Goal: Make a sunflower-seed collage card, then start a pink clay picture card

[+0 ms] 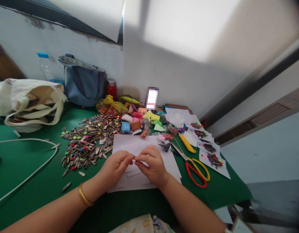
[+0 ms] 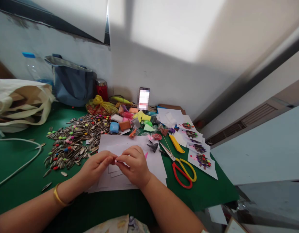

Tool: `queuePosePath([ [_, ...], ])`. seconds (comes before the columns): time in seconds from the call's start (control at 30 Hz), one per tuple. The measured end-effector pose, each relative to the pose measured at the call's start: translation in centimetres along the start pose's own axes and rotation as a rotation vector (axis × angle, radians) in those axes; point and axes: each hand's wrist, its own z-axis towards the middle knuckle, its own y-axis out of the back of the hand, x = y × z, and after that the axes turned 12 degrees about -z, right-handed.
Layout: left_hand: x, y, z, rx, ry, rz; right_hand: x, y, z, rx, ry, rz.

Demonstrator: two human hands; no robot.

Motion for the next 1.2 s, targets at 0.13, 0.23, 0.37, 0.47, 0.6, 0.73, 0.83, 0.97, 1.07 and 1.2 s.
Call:
queuePosePath([
  [0.13, 0.5, 1.1, 0.7, -0.071, 0.027, 0.180, -1.2, 0.1, 0.3, 0.007, -0.117, -0.043],
  [0.23, 0.7, 1.4, 1.0, 0.030, 0.055, 0.325, -2.0, -0.4, 0.3, 0.103, -0.172, -0.065],
  [0.37, 0.7, 1.1, 0.8, 0.118, 0.076, 0.463, -2.4, -1.5, 0.2, 0.214, -0.214, -0.094],
  [0.47, 0.7, 0.7, 0.6, 0.138, 0.094, 0.504, -2.4, -2.2, 0.3, 0.269, -0.238, -0.133],
  [0.6, 0.8, 0.5, 0.5, 0.144, 0.109, 0.527, -2.5, -2.7, 0.3, 0.298, -0.228, -0.193],
  [0.73, 0.8, 0.5, 0.6, 0.150, 0.115, 0.534, -2.5, -2.8, 0.3, 0.325, -0.227, -0.238],
  [0.83, 0.7, 0.6, 0.6, 0.160, 0.119, 0.538, -2.5, -2.8, 0.3, 0.349, -0.216, -0.268],
  [0.97, 0.8, 0.6, 0.6, 0.166, 0.131, 0.539, -2.5, -2.9, 0.2, 0.363, -0.204, -0.291],
  [1.07, 0.8, 0.6, 0.6, 0.165, 0.124, 0.532, -2.5, -2.9, 0.1, 0.351, -0.186, -0.281],
  [1.2, 0.8, 0.5, 0.5, 0.160, 0.117, 0.521, -2.7, -2.5, -0.1, 0.303, -0.194, -0.248],
])
